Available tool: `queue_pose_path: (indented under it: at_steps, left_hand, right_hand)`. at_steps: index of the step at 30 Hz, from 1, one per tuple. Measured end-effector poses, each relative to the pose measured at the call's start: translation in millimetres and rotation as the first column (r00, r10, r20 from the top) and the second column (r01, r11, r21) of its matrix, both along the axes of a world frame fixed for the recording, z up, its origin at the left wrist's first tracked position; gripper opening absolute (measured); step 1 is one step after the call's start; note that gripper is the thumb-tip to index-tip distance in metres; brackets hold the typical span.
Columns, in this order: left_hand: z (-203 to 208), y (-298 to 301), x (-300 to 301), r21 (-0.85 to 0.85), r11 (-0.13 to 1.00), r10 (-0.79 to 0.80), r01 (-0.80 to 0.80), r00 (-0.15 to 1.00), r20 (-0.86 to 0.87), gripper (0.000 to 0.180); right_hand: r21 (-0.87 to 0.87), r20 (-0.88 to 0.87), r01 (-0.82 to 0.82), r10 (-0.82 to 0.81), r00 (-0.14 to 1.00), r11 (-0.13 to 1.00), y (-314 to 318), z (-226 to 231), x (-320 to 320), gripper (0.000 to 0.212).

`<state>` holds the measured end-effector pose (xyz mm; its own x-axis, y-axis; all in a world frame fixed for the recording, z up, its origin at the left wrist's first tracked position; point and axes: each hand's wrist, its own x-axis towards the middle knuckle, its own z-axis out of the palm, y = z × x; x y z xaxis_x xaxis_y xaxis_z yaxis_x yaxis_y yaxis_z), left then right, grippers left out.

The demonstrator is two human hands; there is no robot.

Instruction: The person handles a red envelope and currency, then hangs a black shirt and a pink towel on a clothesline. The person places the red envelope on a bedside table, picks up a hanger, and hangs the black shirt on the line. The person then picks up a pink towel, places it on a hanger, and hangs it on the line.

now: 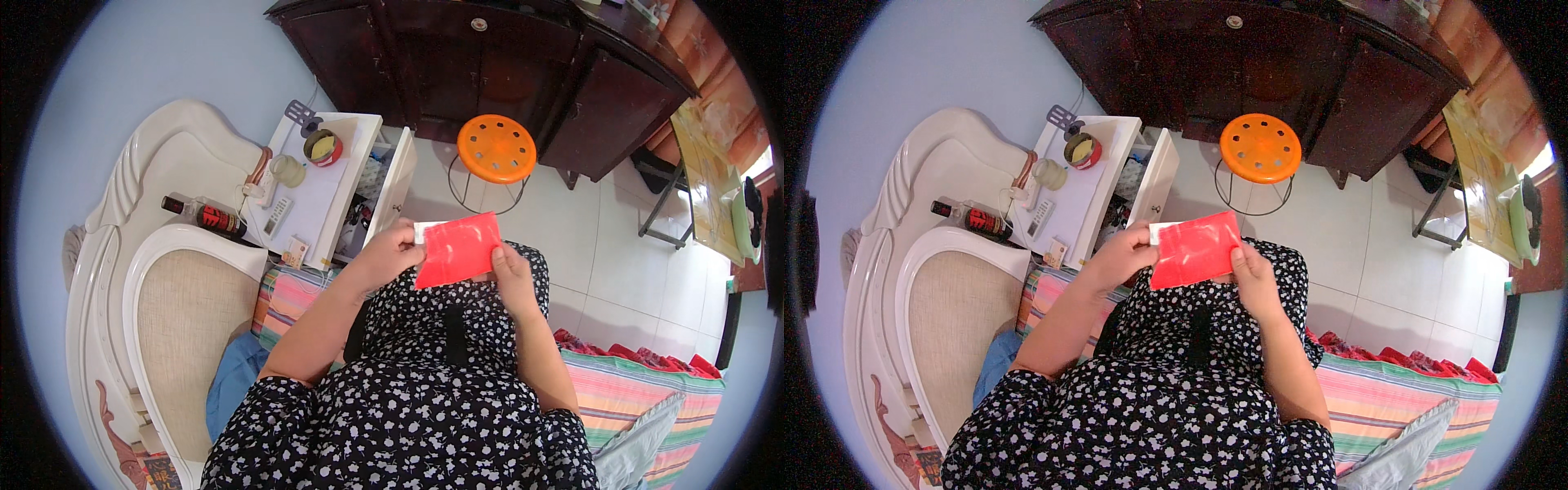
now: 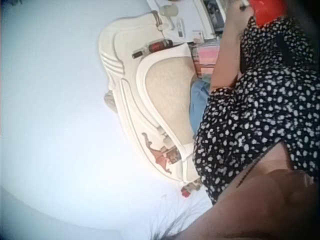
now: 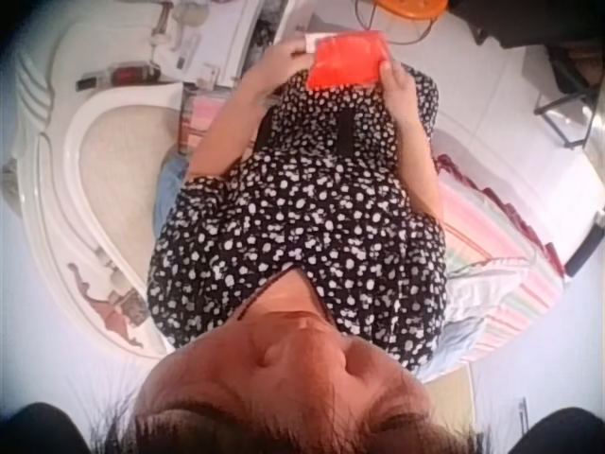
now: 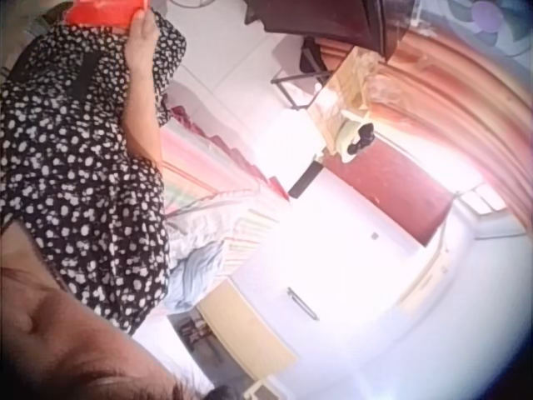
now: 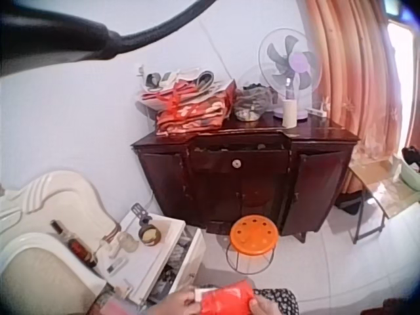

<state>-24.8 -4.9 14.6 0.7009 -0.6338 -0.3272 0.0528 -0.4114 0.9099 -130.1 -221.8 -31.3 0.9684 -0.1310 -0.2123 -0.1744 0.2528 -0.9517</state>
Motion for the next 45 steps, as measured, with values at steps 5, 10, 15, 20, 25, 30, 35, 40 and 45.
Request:
queue_pose_path:
  at_steps: [5, 10, 15, 20, 25, 30, 35, 40, 45]
  left_hand:
    - [14, 8, -3, -0.153, 0.969, 0.149, -0.194, 0.954, -0.261, 0.030]
    - [3, 15, 0, -0.270, 0.925, 0.178, -0.267, 0.933, -0.312, 0.032]
    - [14, 4, -16, -0.122, 0.957, 0.282, -0.262, 0.940, 0.194, 0.024]
    - [15, -10, -24, -0.105, 0.987, 0.162, -0.124, 0.694, 0.701, 0.020]
    - [13, -16, -29, -0.058, 0.995, 0.096, -0.080, 0.624, 0.776, 0.023]
    - [9, -17, -30, -0.045, 0.998, 0.060, -0.040, 0.612, 0.788, 0.025]
    - [6, -19, -31, -0.050, 0.998, 0.058, -0.030, 0.605, 0.794, 0.026]
    - [7, -19, -31, -0.063, 0.998, 0.066, -0.026, 0.616, 0.785, 0.026]
    - [6, -17, -33, -0.070, 0.996, 0.088, -0.055, 0.715, 0.694, 0.025]
  right_hand:
    - [0.199, -0.063, 0.223, -0.215, 0.975, 0.954, -27, -25, -2, 0.032]
    - [0.247, -0.012, 0.452, -0.464, 0.886, 0.857, -23, -15, 1, 0.029]
    - [0.041, -0.184, 0.250, -0.239, 0.954, 0.967, -23, -13, -5, 0.033]
    - [0.390, -0.083, -0.003, 0.038, 0.996, 0.921, 4, 22, -5, 0.051]
    - [0.433, -0.059, -0.010, 0.039, 0.998, 0.901, 12, 33, -1, 0.050]
    - [0.468, -0.062, -0.008, 0.042, 0.997, 0.884, 10, 30, -3, 0.047]
    - [0.468, -0.033, -0.027, 0.048, 0.998, 0.883, 10, 26, -2, 0.040]
    - [0.426, -0.022, -0.021, 0.034, 0.999, 0.905, 12, 24, -1, 0.039]
    - [0.330, -0.003, -0.039, 0.042, 0.999, 0.943, 13, 25, -2, 0.039]
